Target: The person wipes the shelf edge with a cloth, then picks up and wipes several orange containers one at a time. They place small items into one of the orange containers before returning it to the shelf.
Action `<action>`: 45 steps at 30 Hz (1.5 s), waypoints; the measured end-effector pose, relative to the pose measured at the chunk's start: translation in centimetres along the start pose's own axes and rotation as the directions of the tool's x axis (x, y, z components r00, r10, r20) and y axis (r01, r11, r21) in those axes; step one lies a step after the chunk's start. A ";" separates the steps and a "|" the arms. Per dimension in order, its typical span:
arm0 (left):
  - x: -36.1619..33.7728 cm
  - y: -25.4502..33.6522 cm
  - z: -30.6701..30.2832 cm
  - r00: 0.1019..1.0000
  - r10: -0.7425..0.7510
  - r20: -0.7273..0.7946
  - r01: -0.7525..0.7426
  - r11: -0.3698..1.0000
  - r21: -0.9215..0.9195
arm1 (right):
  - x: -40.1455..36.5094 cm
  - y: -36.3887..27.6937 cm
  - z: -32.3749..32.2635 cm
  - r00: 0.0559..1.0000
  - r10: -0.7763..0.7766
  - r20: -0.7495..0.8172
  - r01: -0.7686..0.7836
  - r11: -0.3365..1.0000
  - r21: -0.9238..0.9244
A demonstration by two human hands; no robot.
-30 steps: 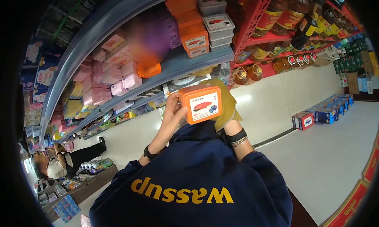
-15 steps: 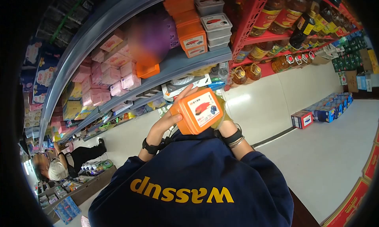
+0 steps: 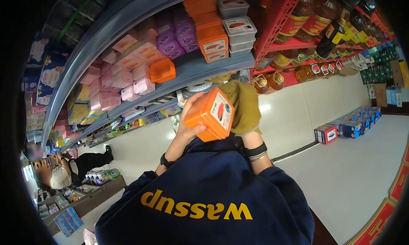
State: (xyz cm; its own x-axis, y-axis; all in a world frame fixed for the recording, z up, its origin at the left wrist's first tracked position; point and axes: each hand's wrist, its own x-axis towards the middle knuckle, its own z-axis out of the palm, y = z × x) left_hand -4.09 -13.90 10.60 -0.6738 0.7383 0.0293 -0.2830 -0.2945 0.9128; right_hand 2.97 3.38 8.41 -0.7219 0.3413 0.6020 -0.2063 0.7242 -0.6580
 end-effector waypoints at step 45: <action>0.2 2.2 -0.9 0.933 0.334 0.133 -0.335 0.673 0.659 | 3.4 -3.2 2.5 0.870 0.227 0.438 -0.423 0.799 0.427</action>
State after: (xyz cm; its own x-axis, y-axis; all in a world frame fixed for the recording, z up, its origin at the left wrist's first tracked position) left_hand -5.44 -14.99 12.20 -0.6327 0.6712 0.3862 0.4849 -0.0455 0.8734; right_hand -0.50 0.73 11.40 -0.9640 0.1990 0.1765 -0.1414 0.1787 -0.9737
